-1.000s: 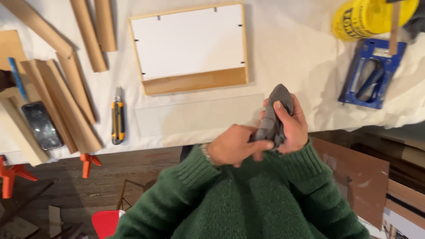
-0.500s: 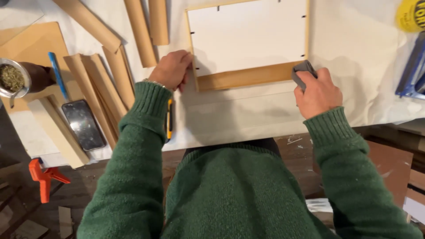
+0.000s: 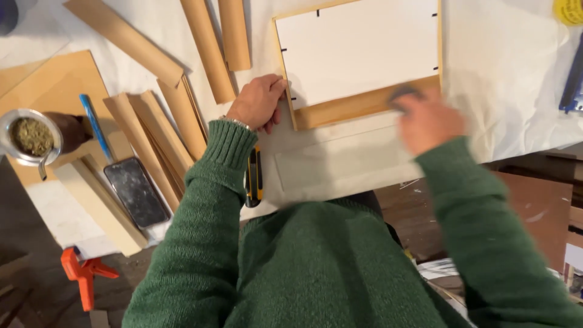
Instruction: Framing artwork by cleaning the glass, applying adhesive borders, and assembling the frame.
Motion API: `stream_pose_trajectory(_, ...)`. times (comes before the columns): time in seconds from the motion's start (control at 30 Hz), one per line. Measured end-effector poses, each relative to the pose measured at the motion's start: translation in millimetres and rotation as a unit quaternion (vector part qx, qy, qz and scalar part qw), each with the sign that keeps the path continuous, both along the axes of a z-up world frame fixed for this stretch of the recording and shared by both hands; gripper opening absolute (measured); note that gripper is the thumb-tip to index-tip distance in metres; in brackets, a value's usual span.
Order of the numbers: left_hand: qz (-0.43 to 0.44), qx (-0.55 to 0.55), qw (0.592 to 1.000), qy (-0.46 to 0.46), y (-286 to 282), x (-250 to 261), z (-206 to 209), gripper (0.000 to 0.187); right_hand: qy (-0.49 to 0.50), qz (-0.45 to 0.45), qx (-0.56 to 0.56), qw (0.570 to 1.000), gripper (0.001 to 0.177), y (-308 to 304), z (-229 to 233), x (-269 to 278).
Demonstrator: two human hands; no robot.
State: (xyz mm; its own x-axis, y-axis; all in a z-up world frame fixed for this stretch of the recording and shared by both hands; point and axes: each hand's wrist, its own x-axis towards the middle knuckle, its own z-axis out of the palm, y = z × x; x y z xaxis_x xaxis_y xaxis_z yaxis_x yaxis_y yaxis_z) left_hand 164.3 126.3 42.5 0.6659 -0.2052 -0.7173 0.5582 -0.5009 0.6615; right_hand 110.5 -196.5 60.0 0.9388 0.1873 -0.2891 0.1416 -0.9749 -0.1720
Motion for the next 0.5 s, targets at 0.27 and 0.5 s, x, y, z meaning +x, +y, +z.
stream_pose_trajectory(0.27,0.008,-0.001,1.000,0.006,0,-1,-3,0.038,0.046,-0.015,0.095,0.994,0.027,103,-1,-29)
stream_pose_trajectory(0.5,-0.002,0.011,1.000,0.015,-5,2,1,0.039,-0.028,-0.079,0.091,0.992,0.033,-23,-25,-9)
